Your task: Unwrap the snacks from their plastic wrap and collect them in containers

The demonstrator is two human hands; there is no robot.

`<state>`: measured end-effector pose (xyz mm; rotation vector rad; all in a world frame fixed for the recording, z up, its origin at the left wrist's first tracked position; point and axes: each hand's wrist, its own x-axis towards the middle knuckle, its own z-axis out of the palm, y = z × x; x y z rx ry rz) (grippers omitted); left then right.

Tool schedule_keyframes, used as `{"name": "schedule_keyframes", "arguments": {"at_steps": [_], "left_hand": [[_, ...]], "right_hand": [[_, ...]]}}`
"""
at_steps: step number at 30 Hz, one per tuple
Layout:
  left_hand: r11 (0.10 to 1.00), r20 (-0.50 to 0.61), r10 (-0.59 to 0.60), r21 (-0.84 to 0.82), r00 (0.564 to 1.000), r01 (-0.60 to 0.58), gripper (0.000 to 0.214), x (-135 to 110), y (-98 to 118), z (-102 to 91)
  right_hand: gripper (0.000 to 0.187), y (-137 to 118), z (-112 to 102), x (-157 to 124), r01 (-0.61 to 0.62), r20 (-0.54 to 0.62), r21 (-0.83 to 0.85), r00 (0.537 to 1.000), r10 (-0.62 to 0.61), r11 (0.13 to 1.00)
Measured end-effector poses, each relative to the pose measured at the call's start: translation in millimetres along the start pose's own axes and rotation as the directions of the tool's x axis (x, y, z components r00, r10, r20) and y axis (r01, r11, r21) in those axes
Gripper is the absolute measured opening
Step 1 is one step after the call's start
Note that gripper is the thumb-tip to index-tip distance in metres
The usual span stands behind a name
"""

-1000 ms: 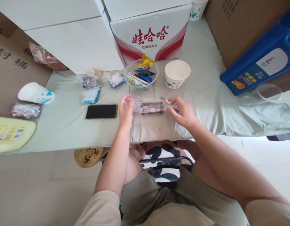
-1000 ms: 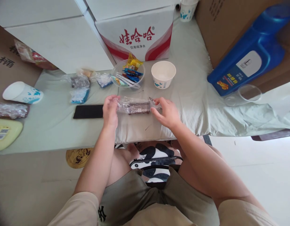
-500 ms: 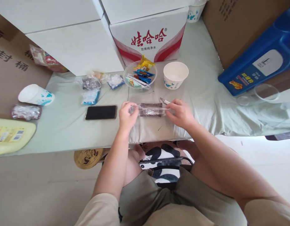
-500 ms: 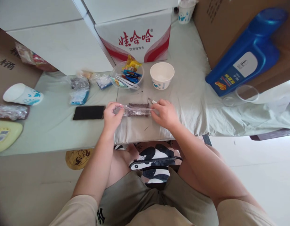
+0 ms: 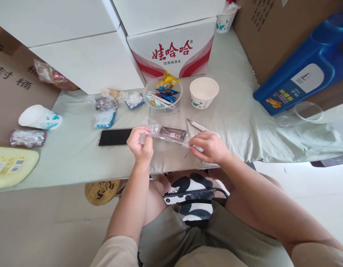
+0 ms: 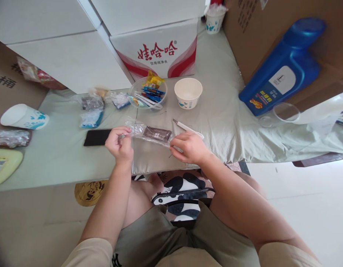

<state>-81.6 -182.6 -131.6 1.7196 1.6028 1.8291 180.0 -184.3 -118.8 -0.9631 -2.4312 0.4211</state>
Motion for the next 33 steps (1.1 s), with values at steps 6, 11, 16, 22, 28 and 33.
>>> {"name": "schedule_keyframes", "arguments": {"at_steps": [6,11,16,22,28,33], "left_hand": [[0.952,0.266,-0.26,-0.088,0.928,0.292,0.014,0.5,11.0,-2.9],[0.553,0.609,-0.607,-0.139,0.511,0.822,0.035,10.7,19.7,-2.0],[0.709,0.251,-0.599,-0.274,0.761,0.649,0.019,11.2,15.5,-0.6],[0.891,0.197,-0.448,0.172,0.872,0.42,0.016,5.3,-10.7,-1.7],[0.906,0.484,-0.401,0.335,0.778,0.259,0.038,-1.0,-15.5,1.3],[0.888,0.495,-0.459,0.265,0.738,0.375,0.027,-3.9,-18.8,3.9]], "right_hand": [[0.042,-0.6,2.0,6.6,-0.278,0.279,-0.179,0.905,0.32,0.944],[0.036,-3.3,5.6,11.8,-0.407,0.245,-0.275,0.846,0.473,0.871],[0.031,-4.9,11.1,11.5,-0.428,0.165,-0.25,0.865,0.474,0.868],[0.028,-2.5,17.4,8.5,-0.291,0.075,-0.189,0.948,0.31,0.938],[0.028,-1.6,23.5,8.5,-0.041,0.106,-0.084,0.993,0.05,0.996],[0.025,3.7,26.1,7.0,-0.088,0.068,-0.064,0.993,0.093,0.994]]}}
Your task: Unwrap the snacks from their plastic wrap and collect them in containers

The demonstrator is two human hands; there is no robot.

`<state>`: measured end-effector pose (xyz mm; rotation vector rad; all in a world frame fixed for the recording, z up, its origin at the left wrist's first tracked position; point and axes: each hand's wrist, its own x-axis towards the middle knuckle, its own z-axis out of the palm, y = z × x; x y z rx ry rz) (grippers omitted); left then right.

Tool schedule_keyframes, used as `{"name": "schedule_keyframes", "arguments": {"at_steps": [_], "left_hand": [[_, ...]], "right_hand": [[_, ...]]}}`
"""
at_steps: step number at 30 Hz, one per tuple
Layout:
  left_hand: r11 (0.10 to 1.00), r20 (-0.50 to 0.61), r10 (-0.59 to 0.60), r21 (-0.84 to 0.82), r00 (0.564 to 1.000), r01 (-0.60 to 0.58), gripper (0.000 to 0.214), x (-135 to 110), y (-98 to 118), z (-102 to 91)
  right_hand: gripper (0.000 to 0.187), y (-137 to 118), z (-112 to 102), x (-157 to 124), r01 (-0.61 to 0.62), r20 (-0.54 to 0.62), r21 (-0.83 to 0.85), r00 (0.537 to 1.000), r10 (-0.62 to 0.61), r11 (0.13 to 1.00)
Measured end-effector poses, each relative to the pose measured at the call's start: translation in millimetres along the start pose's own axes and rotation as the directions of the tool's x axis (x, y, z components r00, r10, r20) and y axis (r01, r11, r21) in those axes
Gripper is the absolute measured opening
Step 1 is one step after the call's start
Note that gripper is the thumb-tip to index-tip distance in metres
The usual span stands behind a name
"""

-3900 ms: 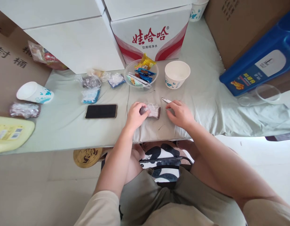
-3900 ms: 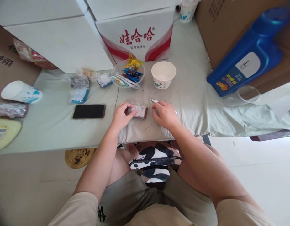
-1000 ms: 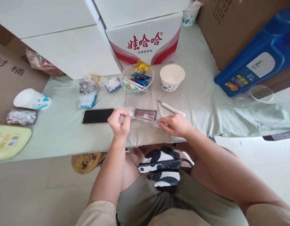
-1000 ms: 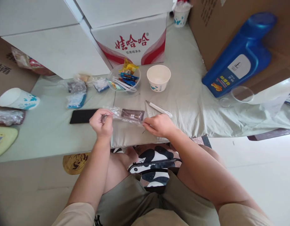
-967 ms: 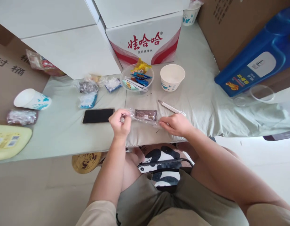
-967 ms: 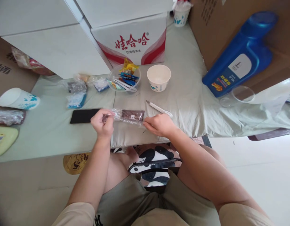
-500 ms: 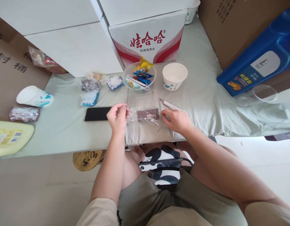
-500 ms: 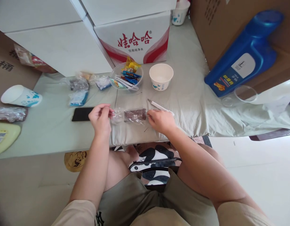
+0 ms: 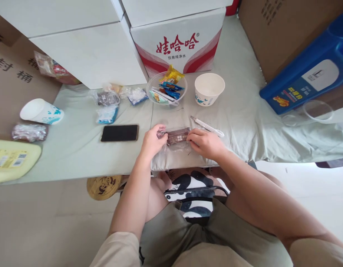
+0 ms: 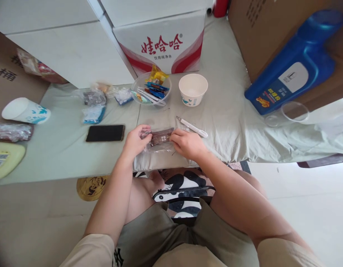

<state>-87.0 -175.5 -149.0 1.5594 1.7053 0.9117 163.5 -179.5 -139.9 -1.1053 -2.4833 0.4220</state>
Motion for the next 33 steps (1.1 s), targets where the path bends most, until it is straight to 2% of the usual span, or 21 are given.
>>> {"name": "schedule_keyframes", "arguments": {"at_steps": [5,8,12,14,16,20,23,26,29,31,33], "left_hand": [[0.999,-0.181,-0.001,0.035,0.983,0.007,0.011,2.5,-0.7,-1.0],[0.996,-0.199,0.001,0.085,0.98,0.016,0.007,0.3,3.7,-3.5],[0.996,-0.174,-0.051,0.061,0.983,0.063,0.016,-3.5,6.5,-5.7],[0.994,-0.162,-0.095,0.034,0.982,0.102,0.017,-4.1,6.3,-5.9],[0.994,-0.174,-0.083,0.054,0.981,0.094,0.017,-4.2,6.3,-5.9],[0.997,-0.198,-0.014,0.074,0.98,0.029,0.018,-5.1,8.5,-7.4],[0.997,-0.182,0.001,0.078,0.983,0.014,0.018,-7.2,12.7,-9.5],[0.979,-0.182,0.02,0.205,0.983,0.018,0.015,-9.4,19.0,-10.9],[0.957,-0.16,-0.021,0.283,0.987,0.067,0.013,-10.4,23.4,-9.2],[0.981,-0.12,-0.06,0.178,0.991,0.081,0.014,-10.3,23.8,-5.9],[0.993,-0.058,-0.11,-0.055,0.992,0.107,0.016,-10.2,23.4,-1.7]], "right_hand": [[0.028,-0.5,-0.6,4.4,0.103,-0.118,0.055,0.988,-0.096,0.993],[0.034,-10.0,0.0,5.9,0.161,-0.088,0.098,0.984,-0.153,0.982],[0.031,-22.2,2.6,4.3,0.059,0.094,0.038,0.994,-0.062,0.998],[0.029,-23.9,3.6,4.2,-0.004,0.136,-0.022,0.991,0.007,1.0],[0.029,-22.9,4.1,5.7,-0.02,0.096,-0.035,0.995,0.024,0.999],[0.029,-20.1,6.4,12.0,0.043,-0.014,0.01,0.999,-0.043,0.999],[0.028,-23.0,9.4,15.5,0.008,0.021,0.002,1.0,-0.008,1.0],[0.033,-29.5,10.1,16.7,-0.094,0.062,-0.033,0.993,0.095,0.995],[0.041,-34.8,7.7,17.9,-0.182,0.091,-0.071,0.978,0.188,0.981],[0.044,-36.1,5.4,19.1,-0.217,0.101,-0.077,0.969,0.224,0.973],[0.046,-36.1,3.1,20.4,-0.244,0.107,-0.063,0.962,0.25,0.968]]}}
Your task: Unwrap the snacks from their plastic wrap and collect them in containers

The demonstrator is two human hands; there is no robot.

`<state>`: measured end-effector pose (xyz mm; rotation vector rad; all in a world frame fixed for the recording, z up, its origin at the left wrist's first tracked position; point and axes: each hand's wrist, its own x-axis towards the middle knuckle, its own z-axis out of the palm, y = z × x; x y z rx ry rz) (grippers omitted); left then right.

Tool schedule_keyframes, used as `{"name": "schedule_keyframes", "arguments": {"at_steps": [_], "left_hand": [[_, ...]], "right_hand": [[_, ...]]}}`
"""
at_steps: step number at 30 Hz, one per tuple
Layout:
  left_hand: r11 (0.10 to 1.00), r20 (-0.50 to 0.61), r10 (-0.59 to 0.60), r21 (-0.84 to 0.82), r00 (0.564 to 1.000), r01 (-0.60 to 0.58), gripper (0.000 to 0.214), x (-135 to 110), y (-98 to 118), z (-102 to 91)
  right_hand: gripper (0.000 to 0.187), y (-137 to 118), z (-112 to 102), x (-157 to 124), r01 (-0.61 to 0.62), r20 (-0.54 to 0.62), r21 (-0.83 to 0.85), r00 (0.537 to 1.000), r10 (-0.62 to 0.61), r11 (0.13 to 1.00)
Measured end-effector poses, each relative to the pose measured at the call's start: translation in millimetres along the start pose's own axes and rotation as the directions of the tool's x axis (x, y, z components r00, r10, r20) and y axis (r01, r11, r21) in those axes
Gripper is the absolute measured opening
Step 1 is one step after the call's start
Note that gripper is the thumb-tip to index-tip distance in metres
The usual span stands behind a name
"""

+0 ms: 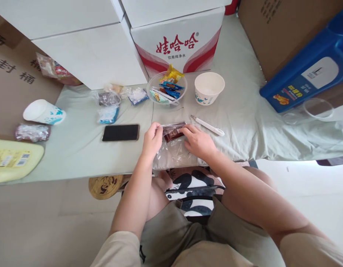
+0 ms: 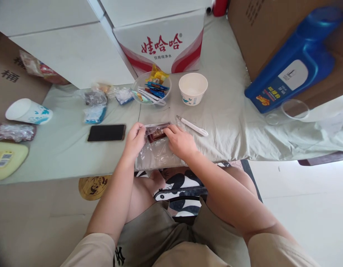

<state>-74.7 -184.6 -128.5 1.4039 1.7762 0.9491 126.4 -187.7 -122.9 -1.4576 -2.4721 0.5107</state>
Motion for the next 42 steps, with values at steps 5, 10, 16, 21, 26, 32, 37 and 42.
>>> {"name": "schedule_keyframes", "arguments": {"at_steps": [5,10,16,21,26,32,37,42], "left_hand": [[0.867,0.152,-0.125,-0.464,0.98,0.183,0.021,-2.3,6.9,5.2],[0.655,0.393,-0.213,-0.622,0.895,0.429,0.016,-1.3,23.1,-1.5],[0.543,0.411,-0.317,-0.66,0.854,0.519,0.022,1.8,32.3,-4.0],[0.497,0.328,-0.33,-0.737,0.885,0.458,0.032,1.8,24.7,-11.7],[0.299,0.521,-0.373,-0.715,0.767,0.631,0.057,1.0,27.8,-17.1],[0.259,0.291,-0.439,-0.865,0.85,0.429,0.036,7.2,34.6,-4.2],[0.254,0.069,-0.577,-0.932,0.814,0.259,0.027,17.3,22.9,-7.0],[0.249,0.075,-0.569,-0.933,0.819,0.258,0.026,17.6,17.7,-17.6]], "right_hand": [[0.051,0.4,-2.5,0.5,-0.056,-0.003,0.086,0.998,0.057,0.995],[0.048,1.2,4.2,1.7,0.007,-0.048,0.186,0.999,0.002,0.983],[0.042,-0.8,16.3,9.1,0.112,-0.12,0.403,0.99,-0.069,0.908],[0.043,-2.3,25.3,15.3,0.167,-0.158,0.532,0.983,-0.096,0.83],[0.046,-8.3,30.8,18.4,0.167,-0.168,0.667,0.983,-0.072,0.726],[0.045,-12.9,41.0,25.0,0.056,-0.17,0.725,0.981,0.098,0.687],[0.044,-15.6,45.2,29.5,0.023,-0.23,0.766,0.943,0.241,0.642],[0.049,-5.5,42.4,32.4,0.05,-0.421,0.736,0.815,0.398,0.676]]}}
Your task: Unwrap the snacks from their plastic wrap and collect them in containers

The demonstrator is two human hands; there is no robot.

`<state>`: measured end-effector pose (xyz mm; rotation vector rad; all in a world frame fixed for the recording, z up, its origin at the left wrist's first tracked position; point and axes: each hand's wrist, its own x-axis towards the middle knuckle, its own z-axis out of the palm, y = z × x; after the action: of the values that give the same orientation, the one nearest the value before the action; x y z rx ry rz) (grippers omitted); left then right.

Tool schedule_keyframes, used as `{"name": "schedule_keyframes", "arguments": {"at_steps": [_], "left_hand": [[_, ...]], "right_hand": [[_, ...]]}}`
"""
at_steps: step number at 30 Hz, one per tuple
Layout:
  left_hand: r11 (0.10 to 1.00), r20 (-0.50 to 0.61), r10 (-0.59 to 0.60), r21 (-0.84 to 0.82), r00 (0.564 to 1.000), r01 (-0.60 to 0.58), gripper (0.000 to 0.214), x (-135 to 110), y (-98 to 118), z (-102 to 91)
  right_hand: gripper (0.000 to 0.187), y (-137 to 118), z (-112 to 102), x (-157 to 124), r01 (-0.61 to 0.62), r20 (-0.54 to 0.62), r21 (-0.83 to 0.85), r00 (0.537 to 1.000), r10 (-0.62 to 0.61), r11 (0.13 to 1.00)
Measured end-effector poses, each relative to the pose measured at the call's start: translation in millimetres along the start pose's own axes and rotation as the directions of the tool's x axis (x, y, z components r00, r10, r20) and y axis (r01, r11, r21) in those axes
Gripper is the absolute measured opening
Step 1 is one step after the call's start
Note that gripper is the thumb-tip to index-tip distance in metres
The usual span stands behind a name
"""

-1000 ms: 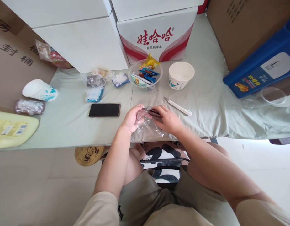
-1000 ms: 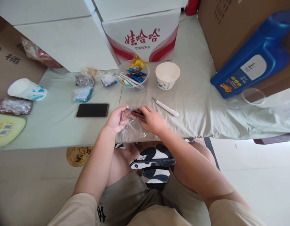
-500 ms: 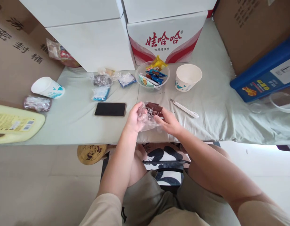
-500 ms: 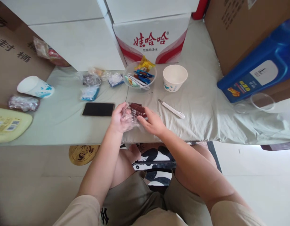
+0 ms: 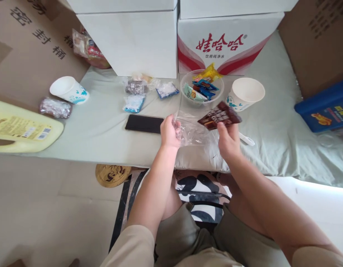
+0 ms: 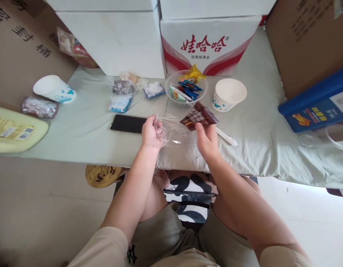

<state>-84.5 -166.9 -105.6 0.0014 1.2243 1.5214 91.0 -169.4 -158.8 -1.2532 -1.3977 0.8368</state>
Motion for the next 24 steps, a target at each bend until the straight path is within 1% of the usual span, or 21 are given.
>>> {"name": "schedule_keyframes", "arguments": {"at_steps": [2,4,8,10,12,14,15,17,19,20,21,22,24], "left_hand": [[1.0,0.019,-0.007,-0.002,1.0,0.007,0.025,-1.4,2.0,-1.0],[1.0,0.051,-0.02,-0.013,0.999,0.021,0.025,-2.3,2.9,-1.0],[0.998,0.114,-0.048,-0.023,0.992,0.051,0.027,-3.4,2.3,1.4],[0.997,0.134,-0.071,-0.01,0.988,0.073,0.029,-4.8,1.4,3.4],[0.996,0.154,-0.092,-0.001,0.984,0.093,0.03,-6.5,0.3,5.1],[0.995,0.173,-0.101,0.001,0.98,0.103,0.03,-7.8,-0.5,6.1],[0.994,0.176,-0.107,0.001,0.979,0.108,0.03,-7.9,-0.6,6.4],[0.992,0.175,-0.121,0.0,0.977,0.123,0.03,-7.3,-0.6,6.7],[0.99,0.169,-0.141,-0.006,0.976,0.144,0.03,-5.8,-0.1,7.0],[0.989,0.17,-0.147,-0.011,0.974,0.151,0.029,-5.1,0.0,7.3],[0.988,0.172,-0.15,-0.017,0.974,0.155,0.029,-4.4,0.1,7.6],[0.987,0.176,-0.154,-0.021,0.972,0.16,0.028,-4.0,0.1,8.0],[0.985,0.185,-0.161,-0.023,0.969,0.168,0.027,-3.6,0.0,8.8]], "right_hand": [[0.05,2.9,-5.5,5.8,0.002,-0.1,-0.016,0.995,-0.003,1.0],[0.048,3.8,-10.8,11.6,-0.013,-0.156,0.0,0.988,0.012,1.0],[0.042,-2.7,-16.1,15.4,-0.05,-0.221,0.07,0.973,0.064,0.996],[0.041,-7.2,-14.8,12.2,-0.061,-0.214,0.118,0.973,0.085,0.991],[0.042,-11.3,-11.5,9.3,-0.069,-0.166,0.098,0.982,0.085,0.993],[0.043,-17.1,-8.3,11.9,-0.051,-0.083,-0.014,0.995,0.05,0.999],[0.044,-21.4,-7.3,16.7,-0.022,-0.034,-0.082,0.999,0.019,0.996],[0.044,-33.3,-6.5,33.9,0.078,0.036,-0.181,0.997,-0.073,0.98],[0.038,-48.2,-5.7,59.1,0.218,0.072,-0.248,0.976,-0.206,0.944],[0.034,-55.7,-4.4,72.9,0.266,0.098,-0.293,0.964,-0.248,0.919],[0.032,-62.5,-2.3,86.6,0.29,0.124,-0.33,0.957,-0.263,0.898],[0.031,-68.2,0.6,99.6,0.295,0.167,-0.365,0.954,-0.25,0.883],[0.033,-75.4,7.9,122.0,0.265,0.275,-0.447,0.95,-0.151,0.854]]}}
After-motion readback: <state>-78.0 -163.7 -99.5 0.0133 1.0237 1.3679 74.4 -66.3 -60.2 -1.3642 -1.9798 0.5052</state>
